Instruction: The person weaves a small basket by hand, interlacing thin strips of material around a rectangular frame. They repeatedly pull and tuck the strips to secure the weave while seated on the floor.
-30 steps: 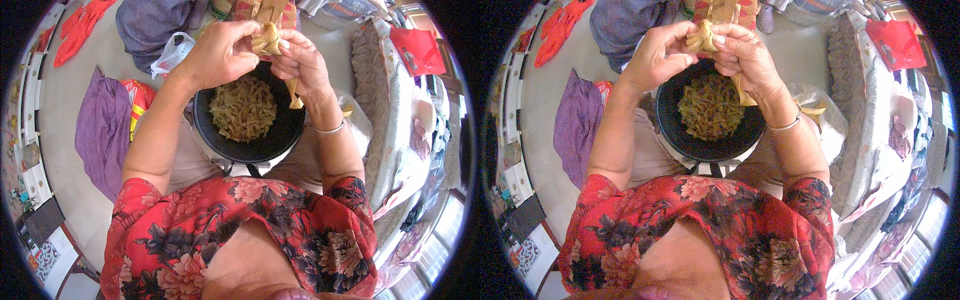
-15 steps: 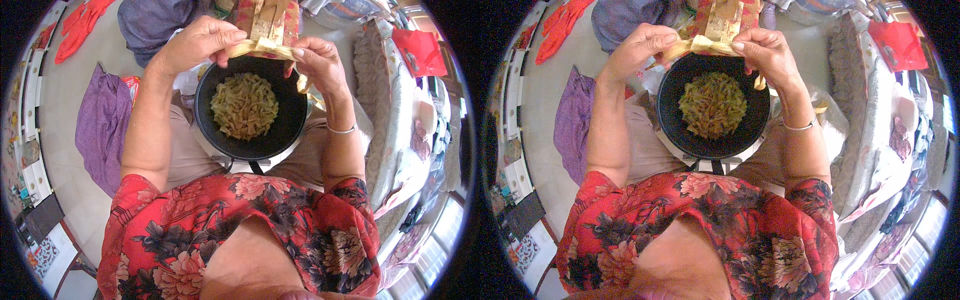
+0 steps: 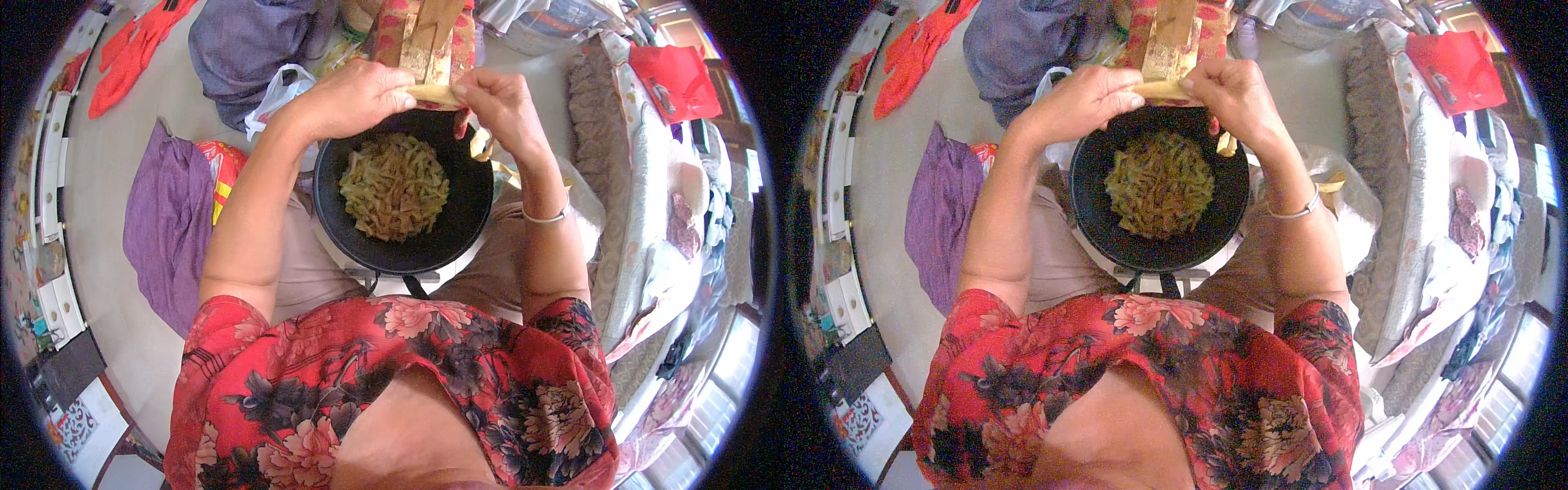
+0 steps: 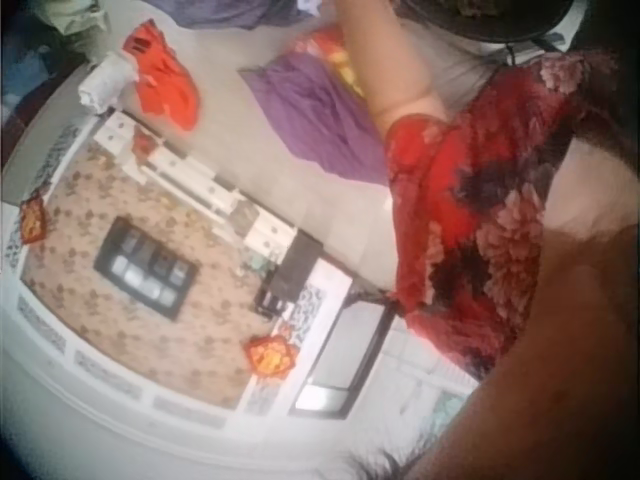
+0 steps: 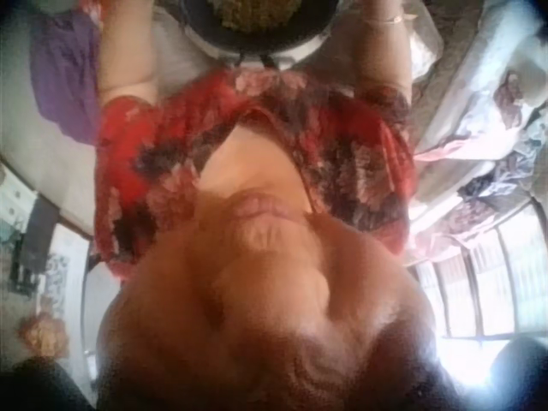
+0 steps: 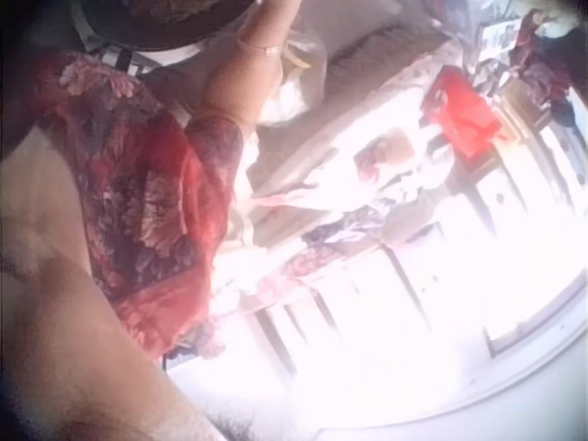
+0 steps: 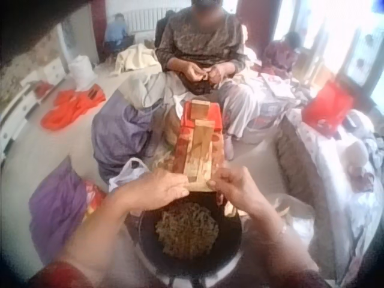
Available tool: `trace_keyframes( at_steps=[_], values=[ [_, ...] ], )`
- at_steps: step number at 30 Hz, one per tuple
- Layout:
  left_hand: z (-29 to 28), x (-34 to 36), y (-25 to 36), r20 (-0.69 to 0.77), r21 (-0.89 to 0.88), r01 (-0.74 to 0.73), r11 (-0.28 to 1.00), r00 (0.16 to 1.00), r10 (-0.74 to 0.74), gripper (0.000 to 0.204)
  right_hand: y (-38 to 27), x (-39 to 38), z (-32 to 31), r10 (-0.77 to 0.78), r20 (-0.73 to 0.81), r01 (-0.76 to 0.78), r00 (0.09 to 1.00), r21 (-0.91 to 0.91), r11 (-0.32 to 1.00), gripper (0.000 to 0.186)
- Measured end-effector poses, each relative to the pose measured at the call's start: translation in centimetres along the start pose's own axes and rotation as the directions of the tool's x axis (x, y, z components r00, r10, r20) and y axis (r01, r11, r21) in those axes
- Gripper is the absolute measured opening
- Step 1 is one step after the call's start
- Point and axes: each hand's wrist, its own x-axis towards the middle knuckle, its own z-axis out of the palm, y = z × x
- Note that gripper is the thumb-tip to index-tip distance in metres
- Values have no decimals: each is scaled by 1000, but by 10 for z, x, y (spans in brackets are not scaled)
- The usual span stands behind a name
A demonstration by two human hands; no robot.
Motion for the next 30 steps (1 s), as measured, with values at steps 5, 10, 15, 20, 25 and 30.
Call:
trace_keyframes(
  at_steps=[5, 10, 15, 20, 25, 30],
  values=[
    [8, 33, -23, -357, 177, 164, 970, 929, -92, 25, 26, 47, 2, -170, -283, 130, 944, -156, 979, 23],
    [14, 52, -42, -400, 248, 248, 937, 907, -134, 26, 38, 71, 9, -203, -326, 48, 923, -425, 904, 25],
    [15, 40, -27, -339, 341, 346, 874, 913, -229, 30, 48, 72, 5, -111, -303, -120, 947, -649, 751, 24],
    [-2, 7, 21, 53, 173, 396, 902, 911, -410, 50, 18, 37, 3, 36, -117, -31, 992, 50, 998, 21],
    [46, 14, 20, -358, -506, 59, 861, 893, -272, 48, 1, 11, 49, 86, 337, -329, 938, 782, 529, 22],
    [26, 14, 14, -357, -931, -359, 66, 855, -377, 37, -3, 11, 52, -74, 369, -232, 926, 715, 659, 23]
  ],
)
